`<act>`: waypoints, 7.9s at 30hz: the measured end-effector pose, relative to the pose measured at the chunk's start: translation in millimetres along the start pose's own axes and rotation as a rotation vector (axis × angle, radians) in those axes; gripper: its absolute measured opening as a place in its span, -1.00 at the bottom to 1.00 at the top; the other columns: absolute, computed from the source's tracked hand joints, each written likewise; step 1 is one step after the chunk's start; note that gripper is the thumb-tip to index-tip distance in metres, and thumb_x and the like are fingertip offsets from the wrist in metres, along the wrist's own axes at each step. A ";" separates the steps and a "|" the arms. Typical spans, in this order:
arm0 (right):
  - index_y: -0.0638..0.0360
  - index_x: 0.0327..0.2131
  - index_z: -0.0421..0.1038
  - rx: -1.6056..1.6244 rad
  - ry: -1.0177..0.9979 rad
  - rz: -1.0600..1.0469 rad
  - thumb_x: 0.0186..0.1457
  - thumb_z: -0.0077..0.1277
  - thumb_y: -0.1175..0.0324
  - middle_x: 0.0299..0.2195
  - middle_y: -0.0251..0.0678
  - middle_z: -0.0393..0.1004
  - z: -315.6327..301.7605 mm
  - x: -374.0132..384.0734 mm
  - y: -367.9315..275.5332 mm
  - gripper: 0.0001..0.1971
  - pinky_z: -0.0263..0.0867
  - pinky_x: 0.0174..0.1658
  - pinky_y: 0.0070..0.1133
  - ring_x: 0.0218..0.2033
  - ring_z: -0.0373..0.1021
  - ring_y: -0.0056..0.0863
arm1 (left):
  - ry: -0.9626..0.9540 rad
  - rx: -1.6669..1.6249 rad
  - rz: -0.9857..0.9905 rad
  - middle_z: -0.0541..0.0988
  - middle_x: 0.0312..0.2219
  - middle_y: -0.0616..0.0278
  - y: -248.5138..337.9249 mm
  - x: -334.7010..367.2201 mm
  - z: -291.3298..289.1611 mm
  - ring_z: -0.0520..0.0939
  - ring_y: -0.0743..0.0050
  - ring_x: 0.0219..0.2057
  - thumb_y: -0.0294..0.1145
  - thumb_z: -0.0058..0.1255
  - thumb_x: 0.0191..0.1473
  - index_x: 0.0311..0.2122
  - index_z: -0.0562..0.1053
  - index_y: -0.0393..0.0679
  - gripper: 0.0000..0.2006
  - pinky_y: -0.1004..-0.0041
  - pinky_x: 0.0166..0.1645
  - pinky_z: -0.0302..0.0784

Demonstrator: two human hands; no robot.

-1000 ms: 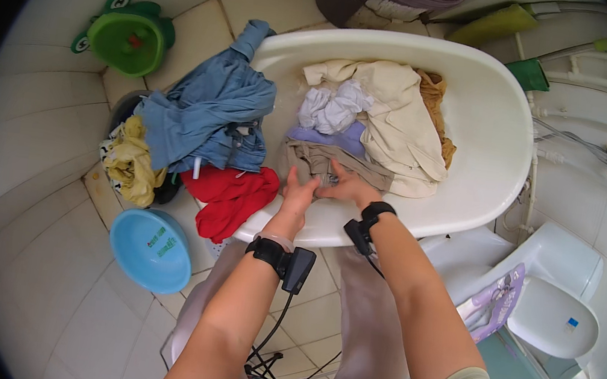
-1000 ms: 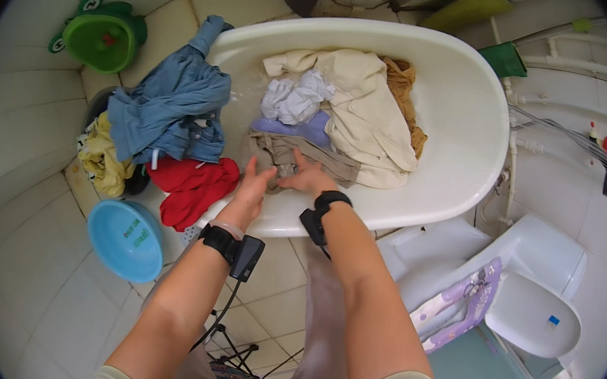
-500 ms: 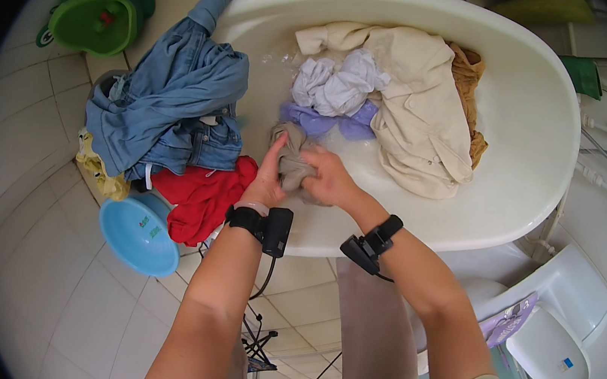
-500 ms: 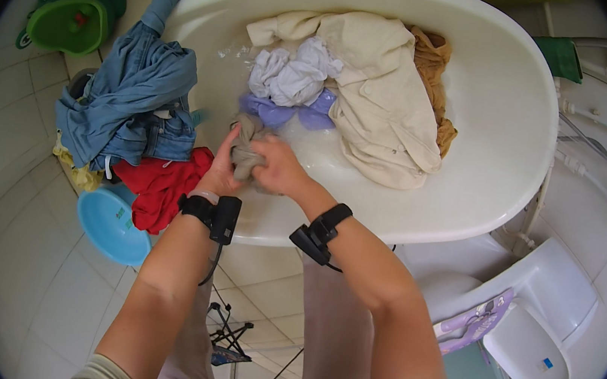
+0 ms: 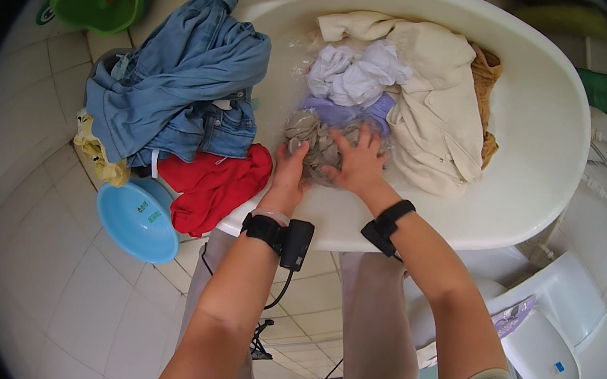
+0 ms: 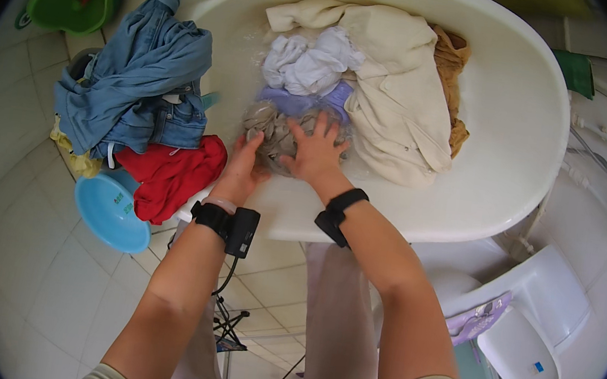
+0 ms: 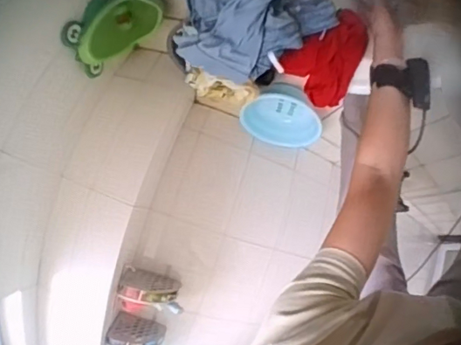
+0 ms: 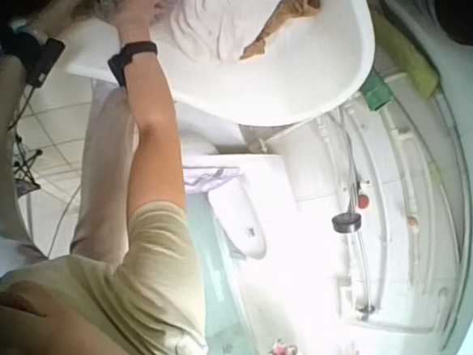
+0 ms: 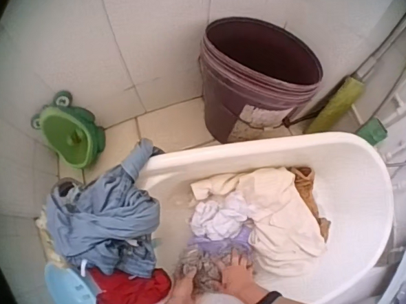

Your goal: The person sits on the floor and hand-washes various garments in a white basin. They pick up items from a blue bowl, submerge them in the basin, agitate them by hand, and wring them out before placing them back into the bowl.

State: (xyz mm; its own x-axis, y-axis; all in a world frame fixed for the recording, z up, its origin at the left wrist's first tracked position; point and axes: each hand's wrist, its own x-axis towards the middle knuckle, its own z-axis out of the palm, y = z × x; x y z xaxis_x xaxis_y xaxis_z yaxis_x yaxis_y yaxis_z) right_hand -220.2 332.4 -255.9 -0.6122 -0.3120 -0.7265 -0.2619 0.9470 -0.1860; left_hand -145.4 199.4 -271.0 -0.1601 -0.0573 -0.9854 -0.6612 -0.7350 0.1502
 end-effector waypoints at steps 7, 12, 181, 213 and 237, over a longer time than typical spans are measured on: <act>0.18 -0.06 0.34 0.497 0.227 -0.024 -0.14 0.20 0.25 -0.21 -0.07 0.49 24.3 50.9 10.2 -0.48 0.21 0.04 -0.25 -0.09 0.33 0.00 | -0.192 -0.057 -0.215 0.16 0.23 0.18 19.6 0.7 34.7 0.29 0.03 0.17 0.24 -0.06 0.07 0.31 -0.02 0.12 -0.20 -0.17 0.02 0.35; 0.24 -0.21 0.44 0.702 0.034 -0.593 -0.16 0.25 0.11 -0.23 -0.06 0.51 -15.5 -2.9 -11.2 -0.52 0.25 0.00 -0.28 -0.11 0.33 0.05 | -0.226 -0.150 -0.149 0.46 0.02 0.25 36.8 -4.0 3.5 0.51 0.32 0.00 0.10 -0.10 0.14 0.11 0.31 -0.03 -0.46 0.29 0.06 0.47; 0.11 0.03 0.29 0.195 0.049 -0.180 -0.13 0.00 0.47 -0.11 0.01 0.42 45.4 52.8 59.4 -0.47 0.35 -0.12 -0.25 -0.16 0.39 0.00 | 0.191 0.641 0.181 0.29 0.10 0.00 -23.2 69.3 -7.1 0.44 -0.14 -0.04 0.05 0.10 0.00 0.25 0.13 0.13 -0.27 0.10 0.00 0.43; 0.13 -0.24 0.47 0.703 -0.043 -0.751 0.03 0.09 0.17 -0.54 -0.02 0.45 -26.0 7.6 -31.2 -0.71 0.33 -0.36 -0.33 -0.43 0.43 -0.03 | -0.293 -0.490 0.117 0.45 -0.02 0.26 -36.2 56.8 -32.4 0.47 0.29 -0.03 0.03 -0.10 0.19 0.11 0.30 -0.03 -0.51 0.32 0.09 0.38; 0.09 -0.43 0.46 0.651 0.026 -0.669 0.00 0.07 0.20 -0.54 -0.11 0.49 -40.5 37.4 -57.6 -0.82 0.34 -0.39 -0.29 -0.46 0.43 -0.06 | -0.302 -0.719 -0.023 0.41 0.01 0.26 18.5 25.1 -5.3 0.47 0.20 -0.02 0.23 -0.14 0.12 0.21 0.15 0.06 -0.34 0.20 0.06 0.39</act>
State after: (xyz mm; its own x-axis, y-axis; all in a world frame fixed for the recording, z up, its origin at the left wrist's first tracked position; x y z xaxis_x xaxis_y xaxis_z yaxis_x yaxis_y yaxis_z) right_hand -258.3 263.1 -245.5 -0.5032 -0.8023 -0.3209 -0.1013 0.4236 -0.9002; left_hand -157.7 180.7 -293.3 -0.4128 0.0737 -0.9078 -0.0458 -0.9971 -0.0601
